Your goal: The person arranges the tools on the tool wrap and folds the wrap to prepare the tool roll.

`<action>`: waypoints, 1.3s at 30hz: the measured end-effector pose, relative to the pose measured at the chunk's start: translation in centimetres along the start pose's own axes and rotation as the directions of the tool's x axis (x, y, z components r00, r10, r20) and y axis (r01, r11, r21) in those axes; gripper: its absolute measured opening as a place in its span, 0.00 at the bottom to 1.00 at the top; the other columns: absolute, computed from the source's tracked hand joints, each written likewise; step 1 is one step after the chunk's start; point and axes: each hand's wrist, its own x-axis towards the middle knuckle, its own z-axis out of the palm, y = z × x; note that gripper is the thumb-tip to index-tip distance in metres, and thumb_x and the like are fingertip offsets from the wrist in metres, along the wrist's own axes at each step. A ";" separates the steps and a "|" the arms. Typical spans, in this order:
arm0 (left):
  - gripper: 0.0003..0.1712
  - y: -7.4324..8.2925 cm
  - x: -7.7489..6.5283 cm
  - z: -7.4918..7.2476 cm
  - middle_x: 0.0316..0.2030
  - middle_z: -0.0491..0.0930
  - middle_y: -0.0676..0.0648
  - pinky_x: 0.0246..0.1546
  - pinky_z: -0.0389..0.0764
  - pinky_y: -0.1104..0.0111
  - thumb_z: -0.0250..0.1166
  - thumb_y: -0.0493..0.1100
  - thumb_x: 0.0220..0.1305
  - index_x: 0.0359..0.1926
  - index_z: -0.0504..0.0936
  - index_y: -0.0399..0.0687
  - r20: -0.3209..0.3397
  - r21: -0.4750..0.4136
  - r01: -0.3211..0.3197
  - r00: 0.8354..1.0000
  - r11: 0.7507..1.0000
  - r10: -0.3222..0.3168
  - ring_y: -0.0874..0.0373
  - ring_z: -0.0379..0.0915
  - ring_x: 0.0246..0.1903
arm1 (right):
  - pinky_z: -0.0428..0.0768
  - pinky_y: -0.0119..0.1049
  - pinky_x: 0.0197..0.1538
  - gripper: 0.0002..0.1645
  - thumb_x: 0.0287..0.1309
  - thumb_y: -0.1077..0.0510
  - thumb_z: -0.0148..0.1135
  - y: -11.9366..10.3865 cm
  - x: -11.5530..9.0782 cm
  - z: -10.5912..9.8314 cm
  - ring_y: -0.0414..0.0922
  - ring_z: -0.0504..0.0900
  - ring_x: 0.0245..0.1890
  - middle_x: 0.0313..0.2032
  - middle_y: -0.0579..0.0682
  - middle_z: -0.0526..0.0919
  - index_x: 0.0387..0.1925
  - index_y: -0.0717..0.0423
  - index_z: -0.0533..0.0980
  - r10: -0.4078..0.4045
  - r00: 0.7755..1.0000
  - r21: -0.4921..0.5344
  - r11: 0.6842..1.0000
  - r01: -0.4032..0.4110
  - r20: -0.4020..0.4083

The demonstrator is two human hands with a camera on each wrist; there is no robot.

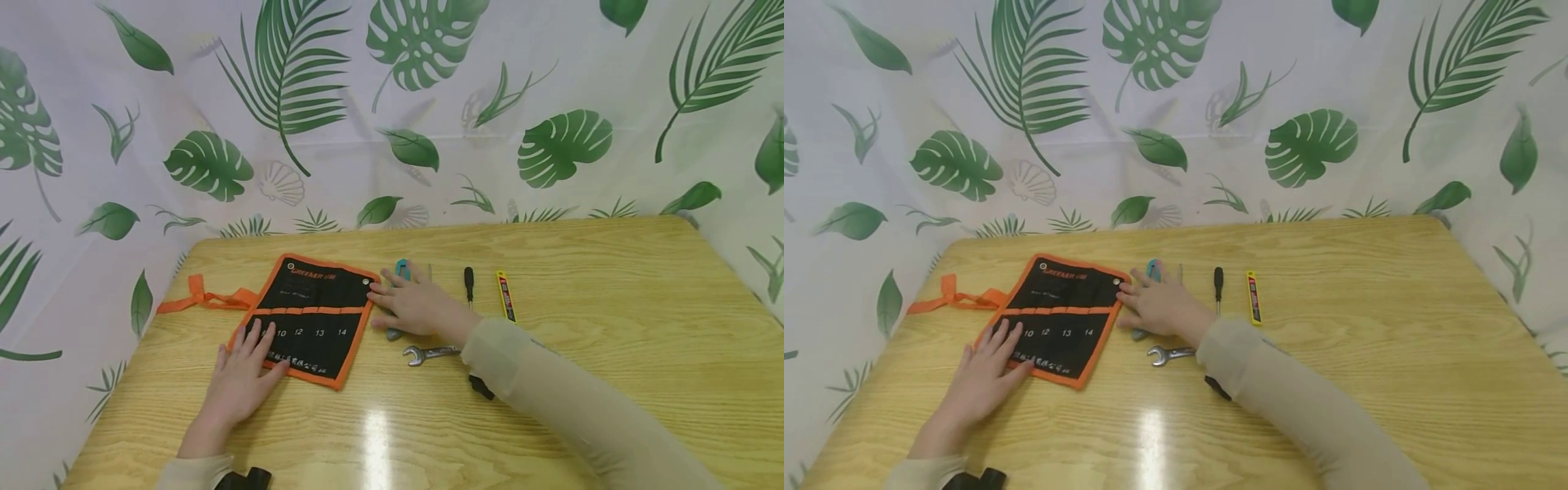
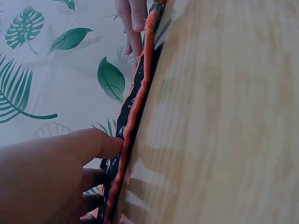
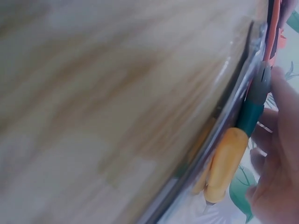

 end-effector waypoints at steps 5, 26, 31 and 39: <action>0.45 -0.1 -0.1 -0.3 0.73 0.42 0.34 0.63 0.33 0.36 0.51 0.65 0.68 0.75 0.50 0.44 0.000 0.005 0.007 1.000 1.000 -0.007 0.34 0.32 0.70 | 0.39 0.49 0.72 0.42 0.69 0.32 0.36 0.2 -0.2 0.0 0.47 0.43 0.73 0.72 0.49 0.54 0.72 0.54 0.57 -0.126 0.992 0.082 0.988 0.128 -0.030; 0.50 -1.1 1.0 -0.8 0.72 0.41 0.31 0.63 0.35 0.37 0.49 0.69 0.66 0.74 0.48 0.40 0.026 0.034 0.014 1.000 0.999 -0.015 0.34 0.30 0.70 | 0.37 0.50 0.71 0.43 0.67 0.30 0.36 -0.9 -1.3 -0.1 0.46 0.45 0.73 0.72 0.46 0.53 0.73 0.51 0.55 -0.215 0.976 0.089 0.973 0.214 0.009; 0.48 -1.1 1.2 -0.9 0.72 0.42 0.32 0.63 0.36 0.36 0.49 0.67 0.67 0.74 0.48 0.40 0.025 0.040 0.013 1.000 0.999 -0.014 0.33 0.31 0.70 | 0.39 0.50 0.71 0.43 0.66 0.30 0.36 -1.2 -1.5 0.0 0.46 0.46 0.73 0.72 0.46 0.53 0.73 0.50 0.54 -0.211 0.977 0.079 0.975 0.208 0.022; 0.45 -1.2 1.3 -0.9 0.72 0.45 0.34 0.64 0.37 0.37 0.50 0.63 0.69 0.74 0.49 0.39 0.002 0.056 0.006 1.000 0.998 -0.006 0.33 0.34 0.70 | 0.36 0.51 0.71 0.43 0.66 0.30 0.36 -1.9 -2.2 -0.1 0.46 0.45 0.73 0.72 0.45 0.54 0.73 0.49 0.55 -0.215 0.976 0.080 0.974 0.212 0.037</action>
